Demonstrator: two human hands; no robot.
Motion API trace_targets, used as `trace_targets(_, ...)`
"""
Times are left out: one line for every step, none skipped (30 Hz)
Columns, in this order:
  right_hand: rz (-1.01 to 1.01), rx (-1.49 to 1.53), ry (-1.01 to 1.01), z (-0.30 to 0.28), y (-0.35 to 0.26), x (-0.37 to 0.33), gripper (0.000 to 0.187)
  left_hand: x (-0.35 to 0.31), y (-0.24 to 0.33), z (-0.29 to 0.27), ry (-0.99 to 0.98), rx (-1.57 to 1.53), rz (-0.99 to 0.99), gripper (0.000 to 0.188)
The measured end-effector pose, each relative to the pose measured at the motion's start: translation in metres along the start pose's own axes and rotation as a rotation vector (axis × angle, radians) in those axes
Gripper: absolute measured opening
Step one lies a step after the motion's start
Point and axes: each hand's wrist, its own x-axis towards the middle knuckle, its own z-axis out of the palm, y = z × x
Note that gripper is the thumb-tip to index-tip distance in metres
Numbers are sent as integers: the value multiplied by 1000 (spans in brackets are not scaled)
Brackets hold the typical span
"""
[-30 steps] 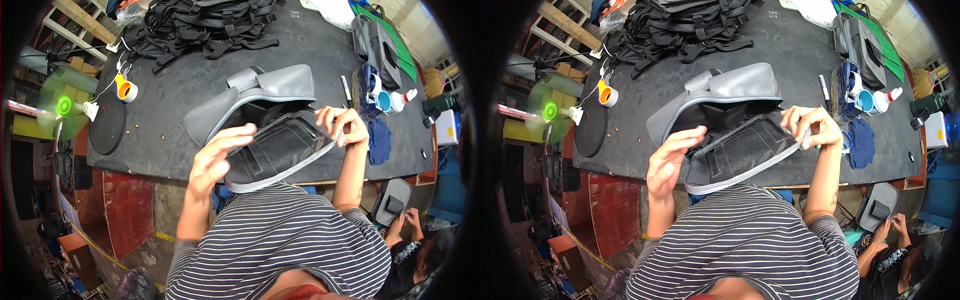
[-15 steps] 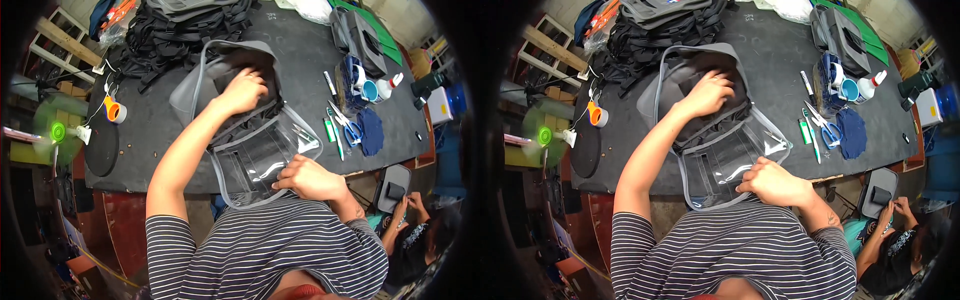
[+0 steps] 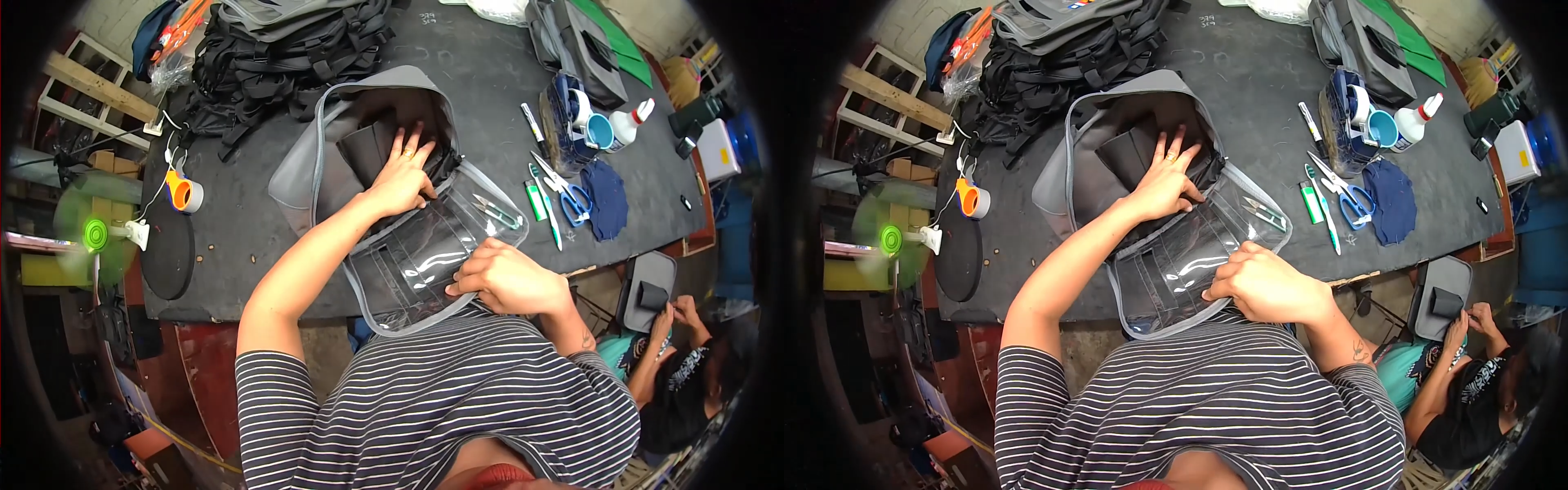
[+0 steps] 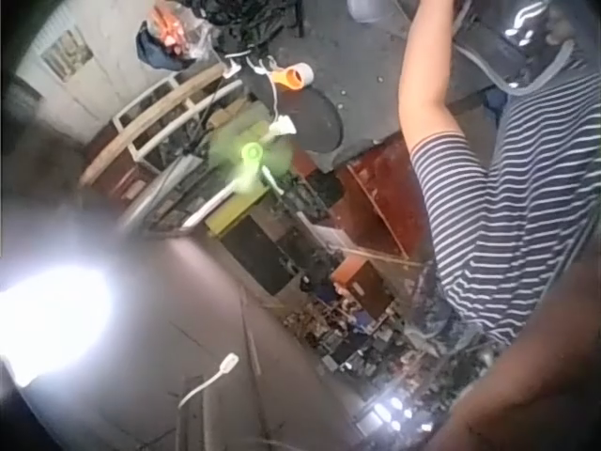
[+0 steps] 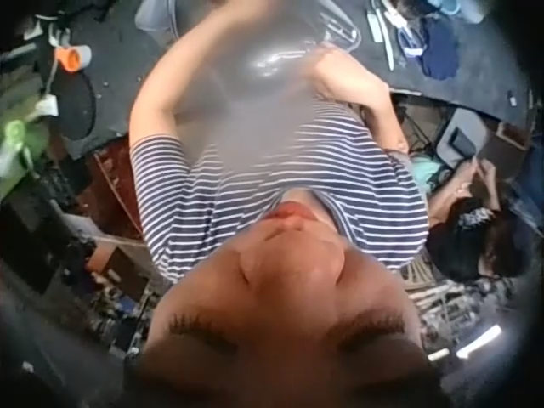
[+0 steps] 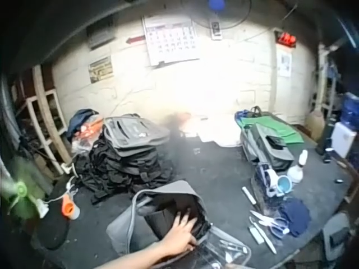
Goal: Inspecting the quality and finishing details of manufactured bags.
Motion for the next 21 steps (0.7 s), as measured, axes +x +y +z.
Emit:
trace_targets(-2, 0, 15, 1, 0, 0, 37, -1, 0, 1, 22, -28, 5, 25)
trace_targets(-4, -1, 30, 1, 0, 0, 38, -3, 1, 2, 15, -32, 3, 23)
trace_targets(0, -7, 34, 0, -1, 1, 38, -2, 1, 4, 10, -36, 7, 20)
trace_targets(-3, -2, 55, -3, -3, 1, 39, -3, 0, 5, 52, -60, 35, 15)
trace_targets(-6, 1, 76, -5, -3, 2, 39, -3, -1, 5, 56, -56, 42, 15)
trace_targets(-22, -1, 108, -4, -2, 1, 40, -5, 1, 4, 65, -49, 43, 12)
trace_targets(-18, -3, 112, -5, -3, 1, 40, -5, 1, 3, 76, -42, 43, 9)
trace_targets(11, -18, 133, -5, -4, 1, 39, -3, -1, 5, 76, -40, 49, 9)
trace_targets(36, -34, 152, -6, -5, 1, 39, -3, -4, 6, 67, -98, 68, 8)
trace_targets(33, -38, 155, -8, -6, 2, 39, -4, -7, 6, 58, -156, 86, 9)
trace_targets(-4, -70, 248, -10, -6, 4, 38, -8, -10, 4, 66, -157, 105, 17)
trace_targets(-34, -103, 343, -13, -5, 5, 37, -6, -11, -5, -16, -340, 41, 18)
trace_targets(-29, -123, 419, -17, -1, 3, 37, -1, -8, -21, -105, -525, -24, 20)
trace_targets(-13, -193, 497, -22, 4, 3, 36, -8, 3, -35, 27, -840, -54, 24)
trace_targets(28, -264, 574, -28, 6, 1, 37, -10, 17, -60, -6, -993, -38, 26)
trace_targets(50, -286, 657, -31, 13, 0, 40, -14, 32, -89, -40, -1144, -19, 28)
trace_targets(76, -300, 729, -35, 20, 1, 46, -22, 47, -123, -140, -1163, -14, 26)
trace_targets(66, -254, 802, -37, 31, 4, 48, -36, 63, -140, -74, -1304, 81, 22)
trace_targets(45, -184, 860, -40, 37, 12, 48, -52, 67, -151, 5, -1244, 358, 23)
trace_targets(39, -88, 925, -41, 44, 22, 47, -59, 66, -165, -4, -1043, 569, 34)
trace_targets(43, -93, 982, -41, 55, 28, 44, -65, 73, -177, -14, -901, 540, 42)
